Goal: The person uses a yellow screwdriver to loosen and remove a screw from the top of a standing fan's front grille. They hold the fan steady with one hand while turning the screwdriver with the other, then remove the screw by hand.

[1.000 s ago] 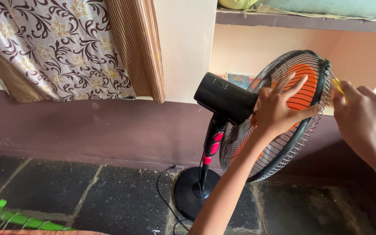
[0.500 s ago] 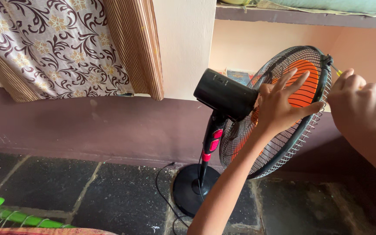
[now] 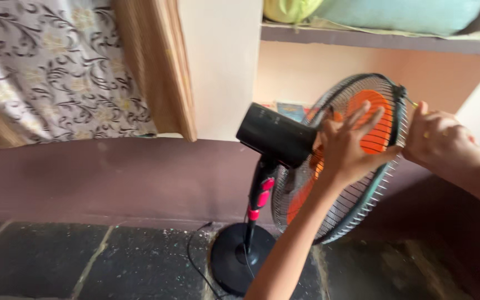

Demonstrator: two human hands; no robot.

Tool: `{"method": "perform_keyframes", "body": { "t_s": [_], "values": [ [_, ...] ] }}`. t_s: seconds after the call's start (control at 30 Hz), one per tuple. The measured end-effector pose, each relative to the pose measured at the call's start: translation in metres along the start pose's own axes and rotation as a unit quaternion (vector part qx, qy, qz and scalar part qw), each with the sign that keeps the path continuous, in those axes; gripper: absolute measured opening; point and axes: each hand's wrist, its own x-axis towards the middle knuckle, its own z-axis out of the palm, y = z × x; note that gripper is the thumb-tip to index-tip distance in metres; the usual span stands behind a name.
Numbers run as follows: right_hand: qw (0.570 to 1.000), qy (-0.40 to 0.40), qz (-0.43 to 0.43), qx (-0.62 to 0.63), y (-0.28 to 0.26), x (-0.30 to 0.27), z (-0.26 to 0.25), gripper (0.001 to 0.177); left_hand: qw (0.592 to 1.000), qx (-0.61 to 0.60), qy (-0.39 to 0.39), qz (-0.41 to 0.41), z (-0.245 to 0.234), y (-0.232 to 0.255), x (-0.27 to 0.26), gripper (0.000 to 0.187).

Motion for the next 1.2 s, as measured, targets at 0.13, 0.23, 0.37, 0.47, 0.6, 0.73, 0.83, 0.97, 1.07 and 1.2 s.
{"method": "perform_keyframes", "body": {
  "t_s": [0.13, 0.23, 0.37, 0.47, 0.6, 0.73, 0.83, 0.97, 1.07, 1.2],
  "values": [
    [0.999, 0.021, 0.030, 0.021, 0.013, 0.009, -0.014, 0.026, 0.999, -0.006, -0.031, -0.030, -0.004, 0.003, -0.001, 0.093],
    [0.981, -0.001, 0.134, 0.139, 0.020, 0.016, -0.022, 0.028, 0.998, -0.021, -0.043, -0.046, -0.012, 0.007, 0.000, 0.082],
    [0.918, -0.114, 0.238, 0.296, 0.007, 0.012, -0.028, 0.020, 0.997, -0.045, -0.038, -0.057, -0.017, 0.012, 0.000, 0.074],
    [0.883, -0.162, 0.273, 0.347, -0.002, 0.008, -0.021, 0.017, 0.997, -0.039, -0.038, -0.054, -0.017, 0.013, 0.001, 0.073],
    [0.903, -0.164, 0.246, 0.311, -0.010, 0.017, -0.017, 0.029, 0.998, -0.028, -0.026, -0.051, -0.017, 0.013, 0.003, 0.074],
    [0.946, -0.104, 0.179, 0.248, -0.002, 0.021, -0.013, 0.030, 0.996, -0.034, -0.052, -0.061, -0.017, 0.010, 0.006, 0.072],
    [0.995, -0.010, 0.094, 0.031, 0.003, 0.020, -0.012, 0.020, 0.997, -0.023, -0.047, -0.050, -0.020, 0.009, 0.008, 0.072],
    [0.998, 0.011, 0.064, -0.021, 0.001, 0.016, -0.010, 0.015, 0.997, -0.029, -0.043, -0.055, -0.018, 0.014, 0.007, 0.068],
    [0.997, 0.001, 0.080, -0.001, -0.005, 0.018, -0.013, 0.017, 0.998, -0.015, -0.024, -0.057, -0.022, 0.015, 0.007, 0.061],
    [0.983, -0.026, 0.133, 0.123, -0.007, 0.020, -0.014, 0.025, 0.999, -0.010, -0.006, -0.051, -0.025, 0.014, 0.009, 0.056]
  ]
}}
